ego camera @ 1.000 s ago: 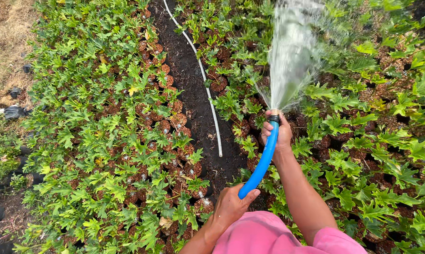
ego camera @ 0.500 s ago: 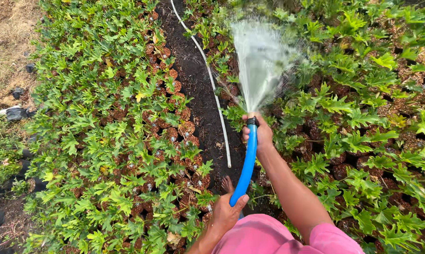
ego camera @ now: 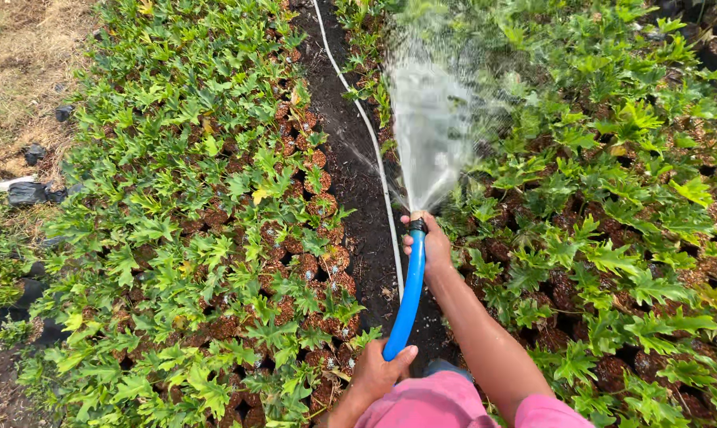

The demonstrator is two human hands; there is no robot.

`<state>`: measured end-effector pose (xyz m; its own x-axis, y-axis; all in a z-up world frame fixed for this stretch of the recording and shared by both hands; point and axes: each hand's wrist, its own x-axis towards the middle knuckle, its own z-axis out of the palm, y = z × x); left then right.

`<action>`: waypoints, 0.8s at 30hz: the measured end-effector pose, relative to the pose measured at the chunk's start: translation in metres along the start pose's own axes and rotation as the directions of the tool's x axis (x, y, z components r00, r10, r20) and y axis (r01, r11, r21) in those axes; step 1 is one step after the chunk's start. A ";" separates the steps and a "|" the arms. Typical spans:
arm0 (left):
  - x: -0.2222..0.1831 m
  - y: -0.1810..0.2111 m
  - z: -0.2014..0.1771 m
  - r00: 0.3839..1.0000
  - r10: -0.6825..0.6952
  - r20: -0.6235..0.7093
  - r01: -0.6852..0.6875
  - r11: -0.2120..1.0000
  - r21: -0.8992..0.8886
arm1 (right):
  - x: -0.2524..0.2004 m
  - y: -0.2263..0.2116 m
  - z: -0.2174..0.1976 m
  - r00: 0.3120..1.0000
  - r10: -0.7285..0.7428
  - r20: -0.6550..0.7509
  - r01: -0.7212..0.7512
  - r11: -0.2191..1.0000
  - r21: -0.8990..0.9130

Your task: The person holds a blue hose and sprays water over rows of potted plants in a nursery. They walk along the rows, systematically watering the plants from a first-person perspective.

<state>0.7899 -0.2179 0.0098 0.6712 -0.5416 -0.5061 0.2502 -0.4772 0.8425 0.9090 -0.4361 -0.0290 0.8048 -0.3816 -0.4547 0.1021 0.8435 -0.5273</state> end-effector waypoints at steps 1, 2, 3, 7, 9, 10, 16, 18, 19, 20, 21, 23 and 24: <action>0.007 0.003 -0.006 1.000 -0.002 -0.017 0.003 1.000 0.021 | 0.006 -0.001 0.007 1.000 -0.011 -0.023 0.011 1.000 -0.017; 0.016 0.007 -0.014 0.999 0.001 -0.034 0.001 0.999 0.048 | 0.014 -0.002 0.016 0.999 -0.027 -0.043 0.026 0.999 -0.030; 0.023 0.012 -0.021 0.999 0.002 -0.033 -0.001 0.999 0.052 | 0.020 -0.001 0.019 0.999 -0.029 -0.043 0.028 0.999 -0.025; 0.060 0.013 -0.046 0.987 -0.129 -0.095 0.152 0.946 0.287 | 0.059 0.002 0.012 0.989 -0.036 -0.147 0.047 0.996 0.072; 0.079 0.011 -0.056 0.999 -0.016 -0.040 0.024 0.979 0.200 | 0.074 -0.001 0.014 0.984 -0.052 -0.172 0.074 0.990 0.123; 0.090 0.015 -0.060 0.998 -0.032 -0.049 0.043 0.973 0.229 | 0.078 -0.007 0.024 0.982 -0.072 -0.174 0.092 0.989 0.113; 0.172 0.044 -0.082 0.997 -0.055 -0.053 0.068 0.959 0.276 | 0.152 -0.033 0.043 0.982 -0.170 -0.085 0.175 0.983 0.052; 0.209 0.051 -0.088 0.993 -0.089 -0.084 0.110 0.944 0.309 | 0.192 -0.039 0.039 0.975 -0.197 -0.103 0.201 0.979 0.024; 0.229 0.056 -0.091 0.996 -0.080 -0.049 0.090 0.959 0.270 | 0.214 -0.042 0.035 0.975 -0.192 -0.108 0.199 0.978 0.060; 0.253 0.065 -0.095 0.998 -0.064 -0.014 0.066 0.971 0.232 | 0.241 -0.049 0.034 0.975 -0.192 -0.110 0.203 0.974 0.098; 0.274 0.086 -0.102 0.998 -0.061 -0.014 0.062 0.969 0.239 | 0.260 -0.063 0.044 0.975 -0.196 -0.109 0.207 0.973 0.105; 0.304 0.123 -0.112 0.979 -0.204 -0.008 0.195 0.920 0.340 | 0.286 -0.084 0.060 0.979 -0.134 -0.155 0.158 0.976 0.153; 0.321 0.141 -0.117 0.977 -0.211 -0.005 0.200 0.916 0.348 | 0.310 -0.093 0.060 0.978 -0.131 -0.162 0.157 0.974 0.161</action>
<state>1.1226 -0.3780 -0.0128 0.6069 -0.4252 -0.6715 0.1205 -0.7859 0.6066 1.1841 -0.6101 -0.0775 0.6788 -0.5450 -0.4921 0.3199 0.8227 -0.4700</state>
